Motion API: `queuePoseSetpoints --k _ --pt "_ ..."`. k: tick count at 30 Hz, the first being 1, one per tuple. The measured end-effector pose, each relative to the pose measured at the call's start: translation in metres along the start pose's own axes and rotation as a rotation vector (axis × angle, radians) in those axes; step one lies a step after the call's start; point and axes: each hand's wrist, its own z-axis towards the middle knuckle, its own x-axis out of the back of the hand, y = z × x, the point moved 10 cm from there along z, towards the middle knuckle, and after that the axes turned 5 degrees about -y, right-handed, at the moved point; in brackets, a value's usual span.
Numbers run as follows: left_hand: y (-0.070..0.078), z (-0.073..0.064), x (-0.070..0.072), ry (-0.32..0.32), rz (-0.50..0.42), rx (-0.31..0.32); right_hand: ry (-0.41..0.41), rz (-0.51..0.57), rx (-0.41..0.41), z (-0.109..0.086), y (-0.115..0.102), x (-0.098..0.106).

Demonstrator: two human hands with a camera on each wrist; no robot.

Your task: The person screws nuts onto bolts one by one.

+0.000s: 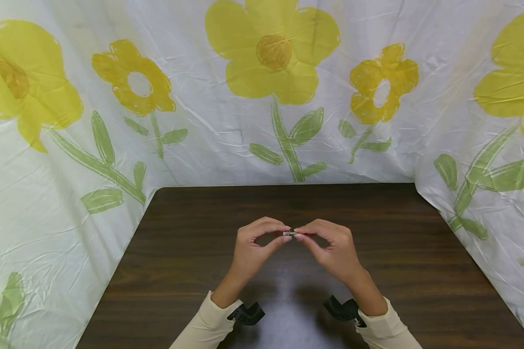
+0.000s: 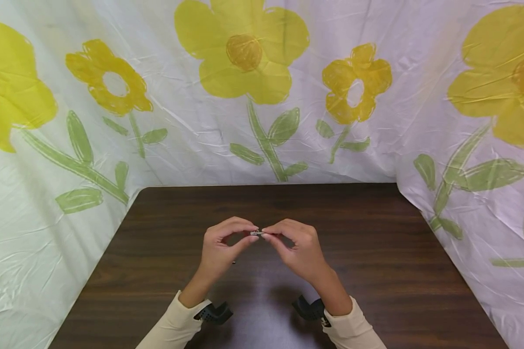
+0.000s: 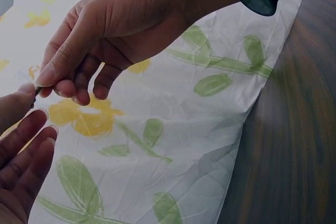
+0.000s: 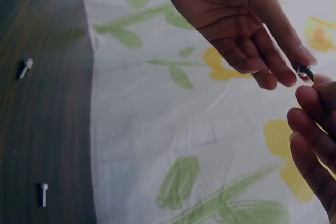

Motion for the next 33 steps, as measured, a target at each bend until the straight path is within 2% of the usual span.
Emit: queuePoseSetpoints --k 3,7,15,18,22,27,30,33 --pt "0.006 0.003 0.001 0.004 0.008 0.013 -0.001 0.005 0.001 0.0 0.0 0.0" --pt "0.006 0.003 0.001 0.009 0.007 0.042 -0.003 0.011 0.007 0.001 -0.001 -0.001" --pt "-0.001 0.002 0.0 0.013 -0.012 0.111 0.003 0.008 0.006 0.0 -0.001 0.0" --pt "-0.01 -0.002 0.0 0.013 -0.054 0.127 0.004 0.009 -0.005 0.0 0.0 0.001" --pt "-0.023 -0.009 0.0 0.015 -0.097 0.072 0.001 0.006 -0.011 0.0 0.001 0.001" --pt "-0.024 -0.012 -0.003 -0.011 -0.1 -0.045 -0.004 0.004 -0.006 -0.001 0.001 0.001" --pt "-0.022 -0.012 -0.003 -0.011 -0.087 -0.069 -0.007 0.008 0.0 -0.001 0.0 0.001" --pt "-0.02 -0.012 -0.002 -0.002 -0.072 -0.068 -0.009 0.01 0.004 -0.001 0.0 0.001"
